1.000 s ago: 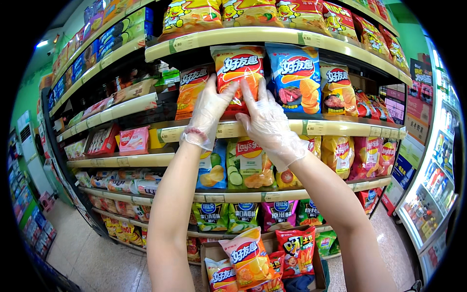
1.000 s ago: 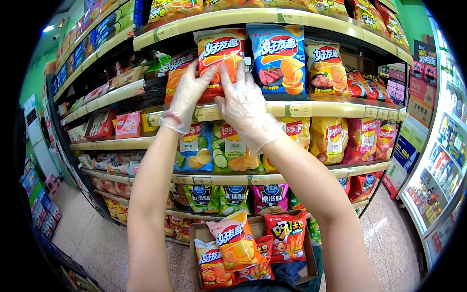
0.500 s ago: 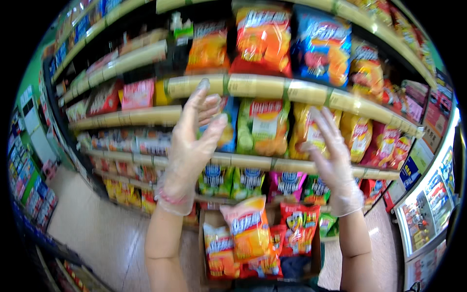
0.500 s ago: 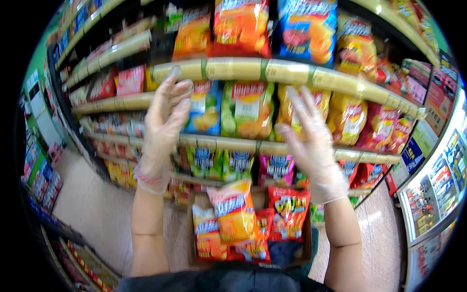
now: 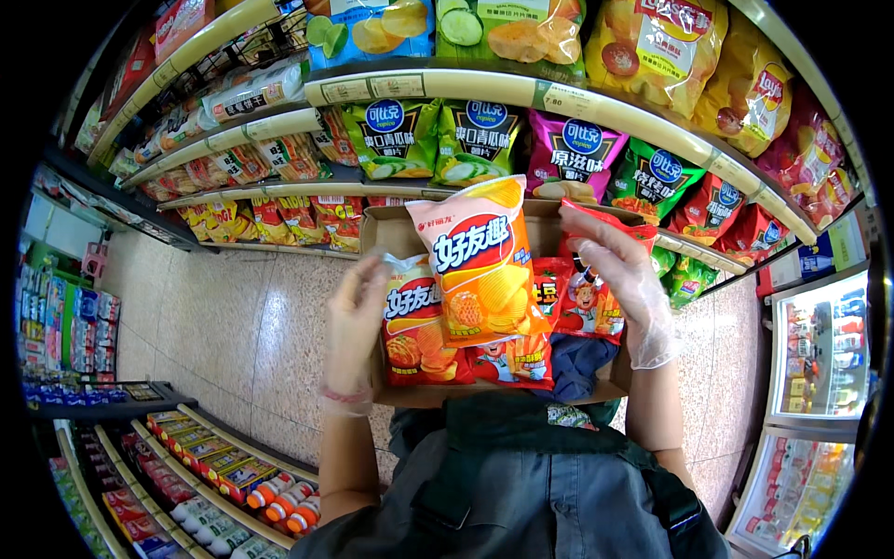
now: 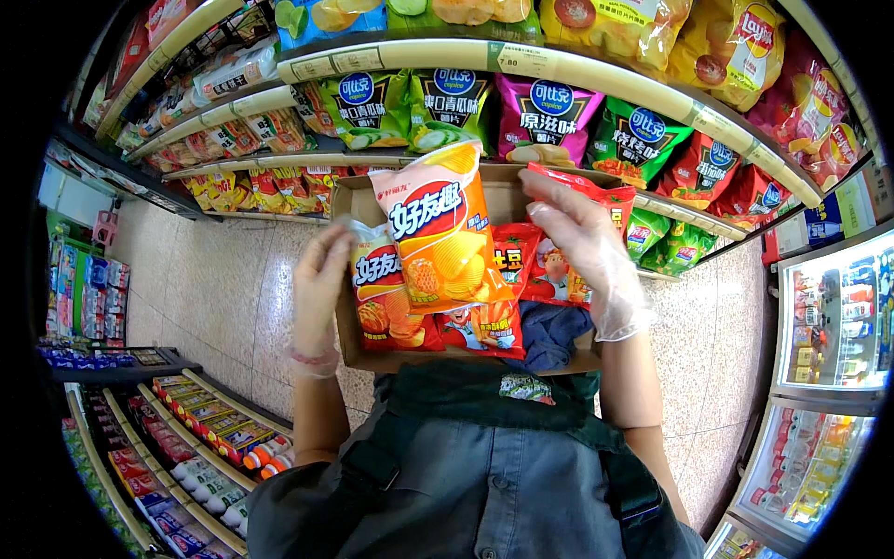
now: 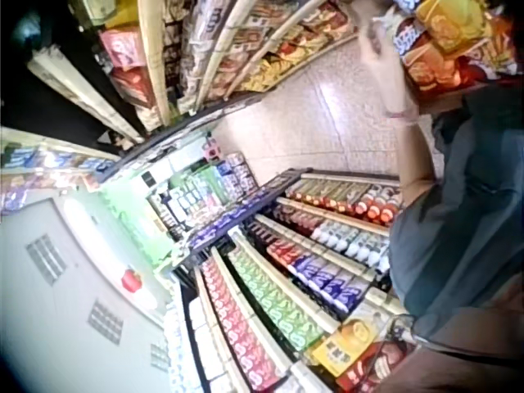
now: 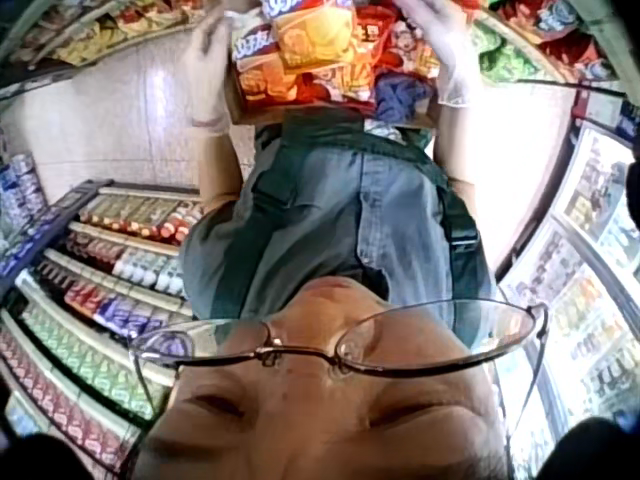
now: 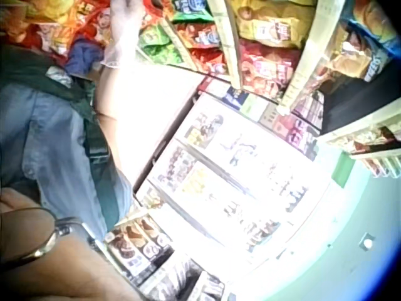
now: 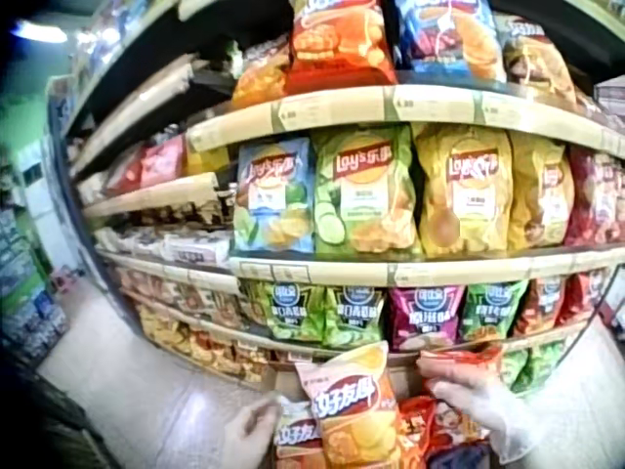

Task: The person takes various snack bags from a cardboard box and places them onto shelves in a store aisle. They handle multiple brands and flavors, arranging the bags upright and aligning them with existing products on the shelves.

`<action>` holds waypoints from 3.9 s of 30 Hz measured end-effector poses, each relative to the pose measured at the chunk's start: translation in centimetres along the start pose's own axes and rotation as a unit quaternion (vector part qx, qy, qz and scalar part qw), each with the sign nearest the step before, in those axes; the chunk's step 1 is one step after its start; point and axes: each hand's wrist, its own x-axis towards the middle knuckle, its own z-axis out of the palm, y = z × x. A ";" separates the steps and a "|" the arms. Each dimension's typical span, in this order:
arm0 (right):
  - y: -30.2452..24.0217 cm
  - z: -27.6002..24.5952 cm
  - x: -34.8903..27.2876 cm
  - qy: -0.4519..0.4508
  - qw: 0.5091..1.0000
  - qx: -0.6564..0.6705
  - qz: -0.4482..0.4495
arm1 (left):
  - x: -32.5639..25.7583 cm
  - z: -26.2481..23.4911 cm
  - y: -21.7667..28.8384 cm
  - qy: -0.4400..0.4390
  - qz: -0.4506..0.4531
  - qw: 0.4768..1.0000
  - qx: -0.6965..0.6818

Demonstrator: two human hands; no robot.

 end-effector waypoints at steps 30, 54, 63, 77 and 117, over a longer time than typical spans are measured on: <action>-2.5 6.4 -0.4 0.026 0.930 0.365 -0.028 | -0.4 8.5 8.0 -0.203 -0.015 0.943 -0.265; -4.8 5.5 -0.9 -0.101 0.973 0.206 -0.006 | 0.1 8.0 10.6 -0.070 0.027 0.923 -0.376; -6.5 6.4 -2.2 -0.067 0.981 0.107 -0.146 | 2.6 6.4 16.2 -0.100 0.056 0.917 -0.383; -23.1 9.5 6.6 -0.036 0.907 0.058 -0.416 | 6.8 0.1 23.6 -0.097 0.377 0.877 -0.282; -33.2 12.6 18.3 0.311 0.568 -0.571 -0.504 | 28.8 -4.0 33.2 0.055 0.458 0.875 0.149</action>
